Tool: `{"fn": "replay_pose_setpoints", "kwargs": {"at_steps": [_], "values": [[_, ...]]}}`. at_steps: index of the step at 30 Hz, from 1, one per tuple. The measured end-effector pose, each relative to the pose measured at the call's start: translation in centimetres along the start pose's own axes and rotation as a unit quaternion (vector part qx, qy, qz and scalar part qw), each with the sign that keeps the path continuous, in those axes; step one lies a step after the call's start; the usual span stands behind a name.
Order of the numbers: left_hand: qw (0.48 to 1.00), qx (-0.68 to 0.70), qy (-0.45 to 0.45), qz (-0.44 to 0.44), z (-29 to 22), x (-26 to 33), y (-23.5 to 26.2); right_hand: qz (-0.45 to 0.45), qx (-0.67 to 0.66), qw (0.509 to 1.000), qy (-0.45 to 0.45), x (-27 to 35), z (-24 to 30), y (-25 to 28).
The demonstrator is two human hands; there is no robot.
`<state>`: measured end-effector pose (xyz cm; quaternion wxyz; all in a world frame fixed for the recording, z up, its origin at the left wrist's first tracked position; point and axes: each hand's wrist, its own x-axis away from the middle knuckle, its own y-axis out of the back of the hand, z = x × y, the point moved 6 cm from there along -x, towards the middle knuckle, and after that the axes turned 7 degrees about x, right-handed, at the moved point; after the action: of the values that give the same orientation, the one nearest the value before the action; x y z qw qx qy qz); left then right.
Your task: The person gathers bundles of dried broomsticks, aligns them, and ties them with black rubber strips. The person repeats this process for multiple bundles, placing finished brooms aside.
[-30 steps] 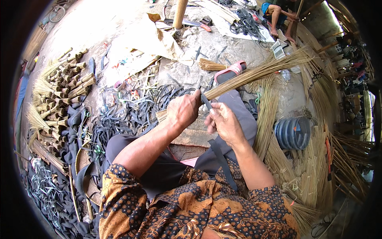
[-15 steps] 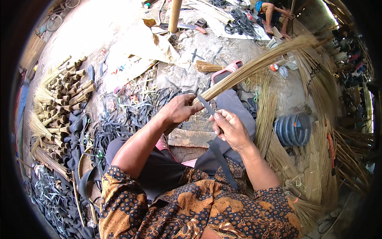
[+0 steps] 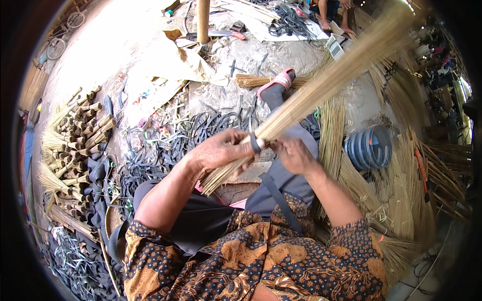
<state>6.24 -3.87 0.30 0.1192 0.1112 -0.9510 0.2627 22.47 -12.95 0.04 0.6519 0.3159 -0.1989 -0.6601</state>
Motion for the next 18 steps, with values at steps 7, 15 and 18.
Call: {"fn": "replay_pose_setpoints", "kwargs": {"at_steps": [7,15,18], "values": [[0.997,-0.075,0.008,0.028,0.9,-0.8,-0.1,0.054,0.138,0.989,0.015,-3.5,2.3,0.6],[0.857,-0.472,-0.072,-0.193,0.2,-1.4,2.6,0.06,0.321,0.939,0.106,-6.0,8.3,3.0],[0.813,-0.552,-0.071,-0.173,0.5,-1.8,2.1,0.077,0.418,0.885,0.188,-7.7,8.7,1.5]]}}
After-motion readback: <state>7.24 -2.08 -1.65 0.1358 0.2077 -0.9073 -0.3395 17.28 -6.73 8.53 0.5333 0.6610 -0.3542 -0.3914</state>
